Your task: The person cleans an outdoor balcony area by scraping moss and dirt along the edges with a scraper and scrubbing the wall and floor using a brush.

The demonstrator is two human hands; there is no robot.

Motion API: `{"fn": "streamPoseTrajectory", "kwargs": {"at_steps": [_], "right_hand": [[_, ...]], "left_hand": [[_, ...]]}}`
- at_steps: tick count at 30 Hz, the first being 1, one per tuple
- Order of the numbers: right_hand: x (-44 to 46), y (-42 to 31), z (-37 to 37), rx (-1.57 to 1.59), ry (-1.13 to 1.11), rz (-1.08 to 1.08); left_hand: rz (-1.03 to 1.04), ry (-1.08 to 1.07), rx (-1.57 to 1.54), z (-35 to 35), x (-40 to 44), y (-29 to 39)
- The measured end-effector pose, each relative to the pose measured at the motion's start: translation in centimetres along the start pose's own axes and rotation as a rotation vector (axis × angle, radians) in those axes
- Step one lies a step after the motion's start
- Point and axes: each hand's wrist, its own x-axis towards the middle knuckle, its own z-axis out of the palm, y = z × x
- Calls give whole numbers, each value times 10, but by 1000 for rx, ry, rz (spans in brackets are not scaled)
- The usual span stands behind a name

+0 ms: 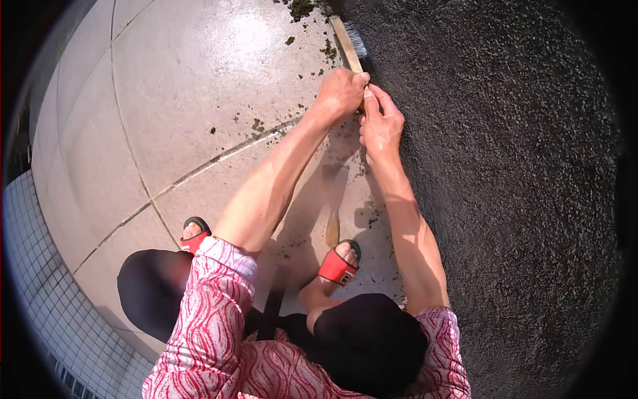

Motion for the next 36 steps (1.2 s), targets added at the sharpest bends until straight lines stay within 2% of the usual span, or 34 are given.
{"fn": "streamPoseTrajectory", "kwargs": {"at_steps": [3,6,8,9,11,12,14,15,17,19,20,24,25,26,27,29,32,33,35,36], "right_hand": [[9,5,8,55,-20,40],[-29,1,-5,217,-17,186],[-63,13,-29,207,0,317],[-82,20,-41,155,63,412],[-124,42,-63,166,165,426],[-142,61,-70,53,200,292],[-161,94,-74,-170,262,18],[-150,96,-69,-155,229,4],[-100,93,-45,-123,169,-23],[-53,51,-13,-161,146,-43],[-34,40,-8,-132,65,-90],[-39,30,-18,-161,54,142],[-55,28,-22,-181,67,190],[-77,44,-32,-280,111,74],[-100,70,-44,-379,151,-44],[-144,104,-70,-337,166,-71],[-115,132,-63,-208,146,-104],[-91,81,-38,-443,106,51],[-60,82,-9,-273,113,-80],[-50,69,0,-228,47,-75]], "left_hand": [[24,26,92,-3,11,-7],[252,158,201,37,1,-44],[94,-78,110,41,-44,-31],[83,-114,139,56,-64,-37],[71,-200,155,84,-104,-55],[70,-246,138,92,-121,-60],[216,-204,113,97,-134,-71],[289,-187,108,96,-137,-75],[108,-19,64,82,-94,-62],[220,84,-52,62,-46,-66],[128,117,-31,51,-30,-55],[109,67,-33,49,-28,-48],[22,-21,-145,46,-51,-34],[65,23,-87,65,-69,-52],[68,-52,-157,85,-87,-73],[364,-171,47,114,-123,-101],[146,-130,-12,79,-104,-60],[124,-112,28,69,-84,-56],[56,36,5,54,-57,-54],[46,94,2,49,-45,-56]]}}
